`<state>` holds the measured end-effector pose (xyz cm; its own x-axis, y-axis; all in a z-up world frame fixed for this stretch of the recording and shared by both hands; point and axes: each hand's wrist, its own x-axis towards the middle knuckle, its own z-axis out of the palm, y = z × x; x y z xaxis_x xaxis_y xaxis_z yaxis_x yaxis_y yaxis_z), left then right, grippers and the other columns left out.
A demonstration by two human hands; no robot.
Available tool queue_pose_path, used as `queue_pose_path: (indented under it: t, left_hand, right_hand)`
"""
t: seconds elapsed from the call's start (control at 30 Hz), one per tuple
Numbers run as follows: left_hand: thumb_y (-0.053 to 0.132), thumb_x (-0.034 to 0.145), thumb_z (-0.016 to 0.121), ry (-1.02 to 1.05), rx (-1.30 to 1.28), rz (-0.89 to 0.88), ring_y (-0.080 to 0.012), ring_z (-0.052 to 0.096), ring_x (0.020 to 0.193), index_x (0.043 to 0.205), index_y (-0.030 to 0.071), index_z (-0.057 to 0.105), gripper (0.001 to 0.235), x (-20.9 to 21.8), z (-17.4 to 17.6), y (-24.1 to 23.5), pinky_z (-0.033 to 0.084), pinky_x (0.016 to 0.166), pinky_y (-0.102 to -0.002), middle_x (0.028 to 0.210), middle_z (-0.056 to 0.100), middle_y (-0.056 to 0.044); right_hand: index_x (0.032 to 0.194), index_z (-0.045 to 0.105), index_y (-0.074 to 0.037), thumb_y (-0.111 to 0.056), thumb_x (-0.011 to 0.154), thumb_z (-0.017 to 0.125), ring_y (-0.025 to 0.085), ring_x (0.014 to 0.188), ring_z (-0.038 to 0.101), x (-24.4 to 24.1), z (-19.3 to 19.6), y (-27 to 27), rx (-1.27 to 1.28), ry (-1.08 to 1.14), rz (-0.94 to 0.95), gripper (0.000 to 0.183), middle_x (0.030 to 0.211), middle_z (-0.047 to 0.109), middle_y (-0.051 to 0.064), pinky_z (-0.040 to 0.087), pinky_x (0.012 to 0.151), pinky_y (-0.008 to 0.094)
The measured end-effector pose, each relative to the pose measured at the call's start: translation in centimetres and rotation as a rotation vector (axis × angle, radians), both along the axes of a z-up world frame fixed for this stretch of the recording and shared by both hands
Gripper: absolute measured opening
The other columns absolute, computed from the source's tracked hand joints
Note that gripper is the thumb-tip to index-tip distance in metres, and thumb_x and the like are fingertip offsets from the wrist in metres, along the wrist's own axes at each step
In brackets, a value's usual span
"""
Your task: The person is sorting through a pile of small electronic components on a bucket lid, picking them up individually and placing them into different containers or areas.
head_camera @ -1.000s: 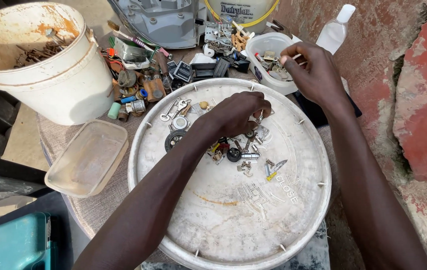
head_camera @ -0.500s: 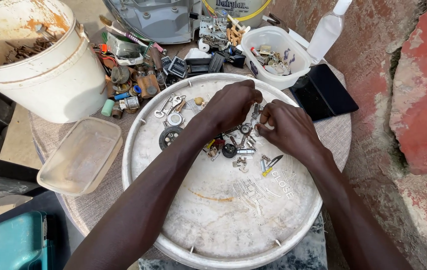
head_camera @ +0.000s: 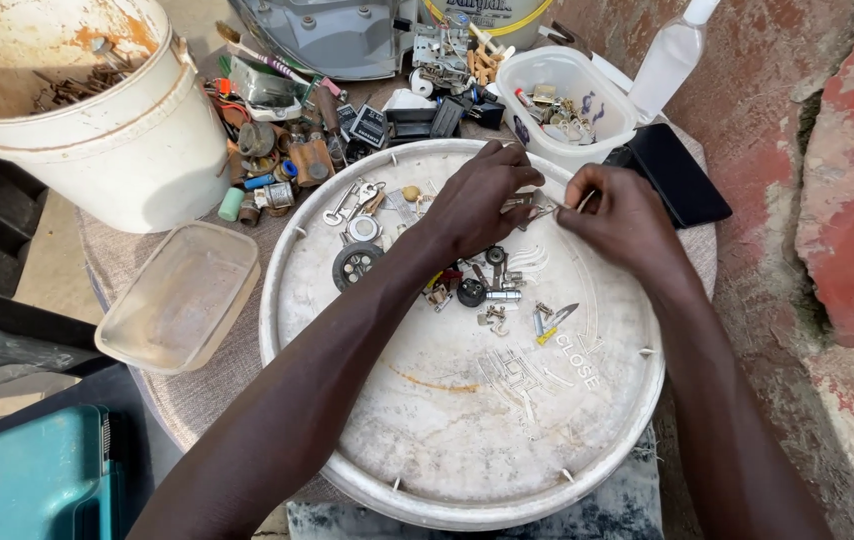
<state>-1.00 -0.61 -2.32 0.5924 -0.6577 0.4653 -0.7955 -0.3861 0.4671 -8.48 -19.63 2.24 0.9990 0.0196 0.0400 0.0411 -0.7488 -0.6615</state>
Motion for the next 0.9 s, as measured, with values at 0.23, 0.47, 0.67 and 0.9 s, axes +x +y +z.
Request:
queue_pose_path:
  t: [0.23, 0.47, 0.67, 0.9]
  left_hand:
    - [0.026, 0.075, 0.081, -0.118, 0.116, 0.053, -0.0244, 0.049, 0.099, 0.101, 0.013, 0.072, 0.031, 0.1, -1.1, -1.3, 0.043, 0.079, -0.042, 0.101, 0.053, 0.000]
    - [0.014, 0.074, 0.081, -0.064, 0.191, -0.030, -0.0301, 0.051, 0.094, 0.094, 0.016, 0.063, 0.027, 0.7, -1.0, -1.2, 0.041, 0.068, -0.047, 0.095, 0.057, -0.005]
    - [0.016, 0.071, 0.088, -0.117, 0.212, -0.111, -0.0348, 0.058, 0.093, 0.112, 0.005, 0.072, 0.045, 1.7, -0.8, -0.3, 0.047, 0.070, -0.045, 0.095, 0.064, -0.010]
    - [-0.006, 0.063, 0.060, -0.138, 0.131, -0.033, -0.0325, 0.064, 0.079, 0.095, 0.012, 0.066, 0.038, 1.1, -0.3, -0.4, 0.045, 0.051, -0.047, 0.068, 0.071, 0.006]
  right_hand:
    - [0.110, 0.059, 0.006, 0.004, 0.082, 0.054, 0.014, 0.058, 0.063, 1.1, -0.1, 0.0, 0.475, -0.033, -0.022, 0.028, 0.077, 0.058, 0.011, 0.050, 0.040, 0.020]
    - [0.091, 0.060, -0.012, -0.017, 0.098, 0.061, 0.005, 0.048, 0.051, 2.8, -1.3, 0.5, 0.391, 0.096, -0.046, 0.008, 0.063, 0.053, -0.001, 0.034, 0.033, 0.020]
    - [0.097, 0.070, -0.016, -0.013, 0.095, 0.063, 0.002, 0.058, 0.036, 2.0, -2.7, 0.3, 0.163, -0.093, 0.026, 0.008, 0.067, 0.048, -0.008, 0.030, 0.056, 0.023]
    - [0.091, 0.073, -0.015, -0.016, 0.093, 0.064, 0.011, 0.056, 0.045, 1.5, -3.4, 0.3, -0.157, -0.275, 0.075, 0.009, 0.072, 0.058, -0.005, 0.037, 0.054, 0.036]
